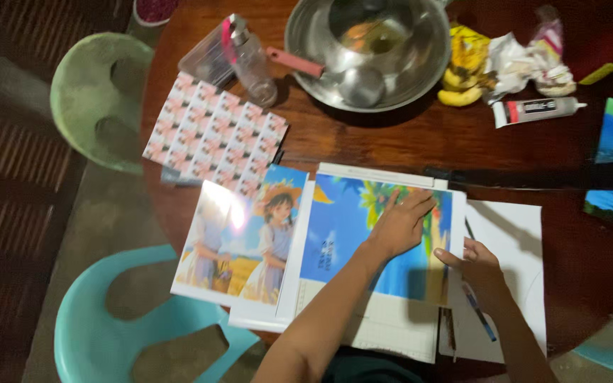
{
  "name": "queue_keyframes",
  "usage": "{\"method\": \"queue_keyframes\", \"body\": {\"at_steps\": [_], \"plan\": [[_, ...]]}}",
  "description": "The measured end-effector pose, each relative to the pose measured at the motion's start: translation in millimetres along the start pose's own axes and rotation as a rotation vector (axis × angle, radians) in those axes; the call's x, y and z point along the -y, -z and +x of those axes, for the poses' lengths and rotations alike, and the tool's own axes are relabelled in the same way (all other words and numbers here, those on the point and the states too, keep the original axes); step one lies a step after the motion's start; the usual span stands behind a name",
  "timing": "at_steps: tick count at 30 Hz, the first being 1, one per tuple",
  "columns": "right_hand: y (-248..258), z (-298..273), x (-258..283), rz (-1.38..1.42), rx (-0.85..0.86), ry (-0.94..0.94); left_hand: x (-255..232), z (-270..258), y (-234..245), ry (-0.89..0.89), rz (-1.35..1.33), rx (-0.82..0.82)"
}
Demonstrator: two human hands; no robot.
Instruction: The person assembles folders by inserting printed sheets into plastic sleeves. They handle a sheet with a beach scene and a sheet with a grid of cartoon faces, placing them into the sleeve. The person also handles a finished folder with a sunflower cover and stacks it with other completed items.
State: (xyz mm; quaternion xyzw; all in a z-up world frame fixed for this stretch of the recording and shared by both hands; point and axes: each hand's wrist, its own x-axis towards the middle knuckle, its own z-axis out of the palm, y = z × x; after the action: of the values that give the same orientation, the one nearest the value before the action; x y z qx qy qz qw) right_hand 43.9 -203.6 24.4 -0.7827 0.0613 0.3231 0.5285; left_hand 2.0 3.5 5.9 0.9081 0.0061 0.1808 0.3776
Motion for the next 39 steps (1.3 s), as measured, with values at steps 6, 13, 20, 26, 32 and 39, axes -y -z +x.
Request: {"method": "queue_keyframes", "body": {"at_steps": [6,13,20,26,32,39], "plan": [[-9.0,-3.1,9.4,0.159,0.115,-0.010,21.2,-15.0,70.4,0.378,0.029,-0.366],[-9.1,-4.4,7.6,0.153,0.116,0.086,68.0,-106.6,162.2,0.705,-0.094,-0.340],[-3.9,-0.5,11.0,-0.079,0.018,-0.027,79.5,-109.7,138.1,0.804,-0.292,-0.476],[-8.3,-1.8,18.2,-0.059,0.032,-0.002,92.0,-108.3,128.7,0.748,-0.315,-0.492],[-8.6,-8.6,26.3,-0.387,-0.035,-0.158,81.0,-97.2,149.8,0.729,-0.081,-0.325],[-4.8,43.1,-42.0,0.063,-0.002,-0.022,4.7,-32.9,61.2,0.272,0.069,-0.111]]}}
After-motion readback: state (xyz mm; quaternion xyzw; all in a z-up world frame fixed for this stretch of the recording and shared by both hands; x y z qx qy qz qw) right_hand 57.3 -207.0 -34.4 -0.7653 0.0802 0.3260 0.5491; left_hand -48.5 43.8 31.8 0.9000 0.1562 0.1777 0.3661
